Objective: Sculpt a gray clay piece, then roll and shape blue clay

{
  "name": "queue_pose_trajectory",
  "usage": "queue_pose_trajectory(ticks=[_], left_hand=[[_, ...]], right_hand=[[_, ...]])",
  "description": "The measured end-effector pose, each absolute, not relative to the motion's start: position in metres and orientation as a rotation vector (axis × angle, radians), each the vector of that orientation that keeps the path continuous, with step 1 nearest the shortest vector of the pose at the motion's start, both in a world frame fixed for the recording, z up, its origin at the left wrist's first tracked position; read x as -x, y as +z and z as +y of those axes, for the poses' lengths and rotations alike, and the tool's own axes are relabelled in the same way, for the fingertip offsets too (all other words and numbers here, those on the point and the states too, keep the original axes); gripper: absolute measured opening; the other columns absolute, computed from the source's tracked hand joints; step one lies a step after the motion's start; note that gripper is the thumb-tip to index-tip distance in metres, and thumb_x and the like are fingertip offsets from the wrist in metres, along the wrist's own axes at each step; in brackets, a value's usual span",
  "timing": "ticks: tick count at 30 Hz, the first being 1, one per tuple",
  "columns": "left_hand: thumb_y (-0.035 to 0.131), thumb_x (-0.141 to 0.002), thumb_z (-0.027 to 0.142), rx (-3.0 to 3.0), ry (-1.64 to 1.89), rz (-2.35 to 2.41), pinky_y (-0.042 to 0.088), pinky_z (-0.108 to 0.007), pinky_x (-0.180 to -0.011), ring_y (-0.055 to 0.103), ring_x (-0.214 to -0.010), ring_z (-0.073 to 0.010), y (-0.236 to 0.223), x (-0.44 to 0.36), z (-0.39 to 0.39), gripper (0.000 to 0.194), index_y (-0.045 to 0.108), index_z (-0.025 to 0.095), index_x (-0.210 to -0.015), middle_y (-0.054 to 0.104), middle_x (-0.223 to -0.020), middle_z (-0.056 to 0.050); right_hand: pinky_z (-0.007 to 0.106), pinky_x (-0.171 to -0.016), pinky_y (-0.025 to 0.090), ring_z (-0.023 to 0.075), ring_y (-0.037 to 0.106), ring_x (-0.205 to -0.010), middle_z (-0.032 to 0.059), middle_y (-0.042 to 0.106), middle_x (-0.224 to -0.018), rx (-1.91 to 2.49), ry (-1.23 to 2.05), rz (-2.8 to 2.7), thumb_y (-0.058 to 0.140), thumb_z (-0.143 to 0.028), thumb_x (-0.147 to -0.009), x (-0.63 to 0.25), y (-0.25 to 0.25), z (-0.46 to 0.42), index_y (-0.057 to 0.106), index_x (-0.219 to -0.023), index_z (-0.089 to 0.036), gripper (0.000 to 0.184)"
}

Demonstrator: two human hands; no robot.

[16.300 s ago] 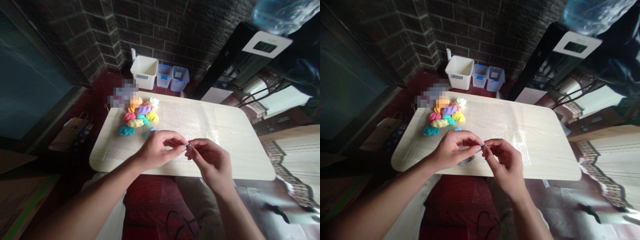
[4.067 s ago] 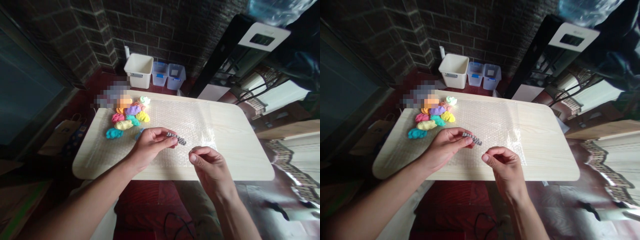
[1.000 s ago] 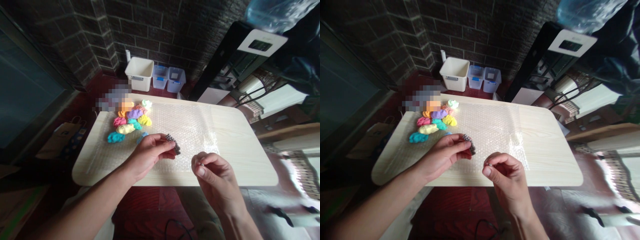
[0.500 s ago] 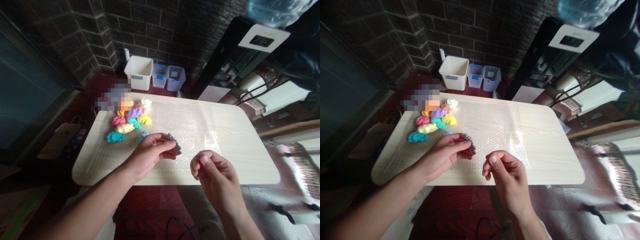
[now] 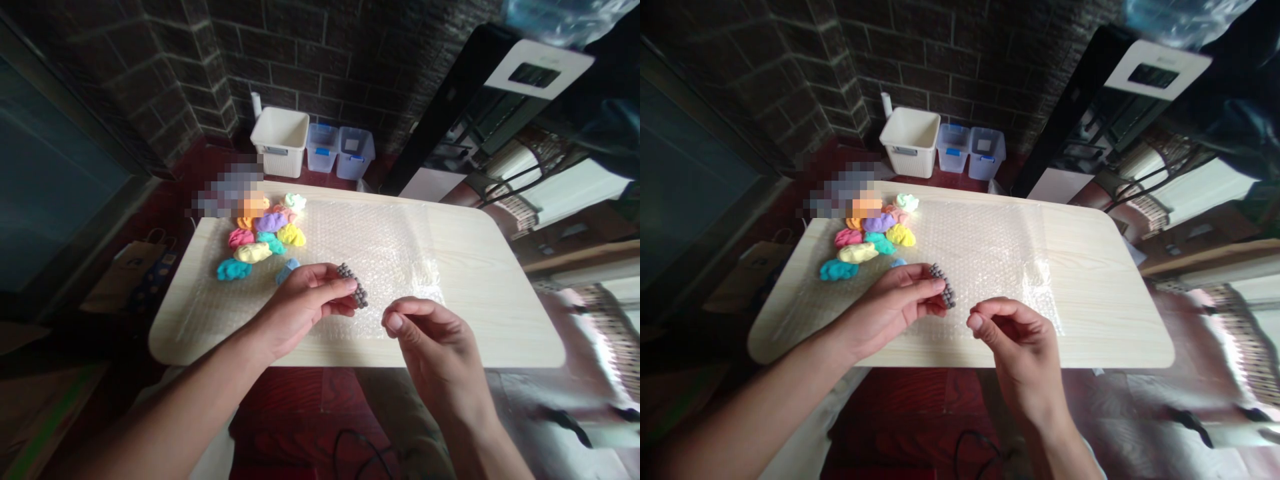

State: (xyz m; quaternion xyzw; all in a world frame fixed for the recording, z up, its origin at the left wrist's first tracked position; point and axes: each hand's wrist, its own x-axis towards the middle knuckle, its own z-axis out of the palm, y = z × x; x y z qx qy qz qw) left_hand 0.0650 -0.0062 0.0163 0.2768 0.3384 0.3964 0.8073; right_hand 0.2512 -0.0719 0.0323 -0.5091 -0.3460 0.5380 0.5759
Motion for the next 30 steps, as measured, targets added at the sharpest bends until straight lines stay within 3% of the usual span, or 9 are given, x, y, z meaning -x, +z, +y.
queue_pose_trajectory(ticks=[4,8,16,20,23,27,30], left_hand=[[0.090,-0.078,0.027,-0.602,0.840,0.709,0.059,-0.027,-0.072,0.069,-0.075,-0.0137,0.0168,-0.0647,-0.0061,0.023,0.075,0.011,-0.083,0.074,-0.082,-0.005],[0.089,-0.079,0.025,-0.602,0.845,0.700,0.059,-0.026,-0.072,0.068,-0.074,-0.0126,0.0169,-0.0644,-0.0061,0.020,0.074,0.011,-0.082,0.073,-0.081,-0.004],[0.088,-0.081,0.029,-0.638,0.830,0.689,0.058,-0.029,-0.079,0.069,-0.079,-0.0149,0.0145,-0.0636,-0.0060,0.022,0.075,0.011,-0.085,0.073,-0.086,-0.005],[0.088,-0.081,0.028,-0.633,0.834,0.685,0.058,-0.030,-0.080,0.069,-0.079,-0.0145,0.0128,-0.0632,-0.0062,0.021,0.075,0.012,-0.085,0.073,-0.085,-0.004],[0.088,-0.081,0.027,-0.621,0.832,0.691,0.058,-0.027,-0.076,0.068,-0.076,-0.0131,0.0138,-0.0637,-0.0061,0.021,0.074,0.011,-0.084,0.072,-0.083,-0.004],[0.089,-0.080,0.025,-0.600,0.841,0.704,0.058,-0.025,-0.071,0.068,-0.074,-0.0124,0.0168,-0.0652,-0.0057,0.020,0.075,0.011,-0.083,0.073,-0.082,-0.004],[0.089,-0.079,0.025,-0.588,0.844,0.699,0.059,-0.026,-0.072,0.069,-0.075,-0.0134,0.0178,-0.0658,-0.0059,0.021,0.074,0.010,-0.083,0.074,-0.082,-0.005]], right_hand=[[0.020,-0.056,0.049,0.0100,0.058,-0.060,0.0000,0.071,-0.066,1.163,1.320,-0.828,0.098,-0.023,-0.071,-0.2501,0.0360,-0.0728,0.078,-0.074,-0.021,0.020],[0.020,-0.057,0.049,0.0105,0.059,-0.062,-0.0010,0.069,-0.067,1.150,1.313,-0.824,0.098,-0.019,-0.070,-0.2512,0.0345,-0.0735,0.075,-0.071,-0.022,0.023],[0.031,-0.067,0.061,0.0205,0.078,-0.079,0.0079,0.084,-0.095,1.119,1.451,-0.815,0.086,-0.027,-0.087,-0.2492,0.0319,-0.0747,0.085,-0.102,-0.025,0.015],[0.031,-0.068,0.062,0.0236,0.081,-0.087,0.0092,0.085,-0.103,1.076,1.524,-0.762,0.078,-0.031,-0.095,-0.2482,0.0349,-0.0748,0.082,-0.104,-0.024,0.012],[0.028,-0.063,0.059,0.0215,0.079,-0.077,0.0091,0.085,-0.090,1.057,1.529,-0.764,0.075,-0.035,-0.098,-0.2496,0.0369,-0.0752,0.079,-0.096,-0.022,0.014],[0.024,-0.053,0.049,0.0152,0.065,-0.057,0.0050,0.074,-0.065,1.031,1.526,-0.784,0.069,-0.042,-0.101,-0.2511,0.0380,-0.0757,0.070,-0.077,-0.020,0.032],[0.022,-0.054,0.045,0.0127,0.060,-0.060,0.0019,0.069,-0.067,1.067,1.447,-0.808,0.078,-0.034,-0.095,-0.2517,0.0358,-0.0748,0.071,-0.079,-0.020,0.022]])
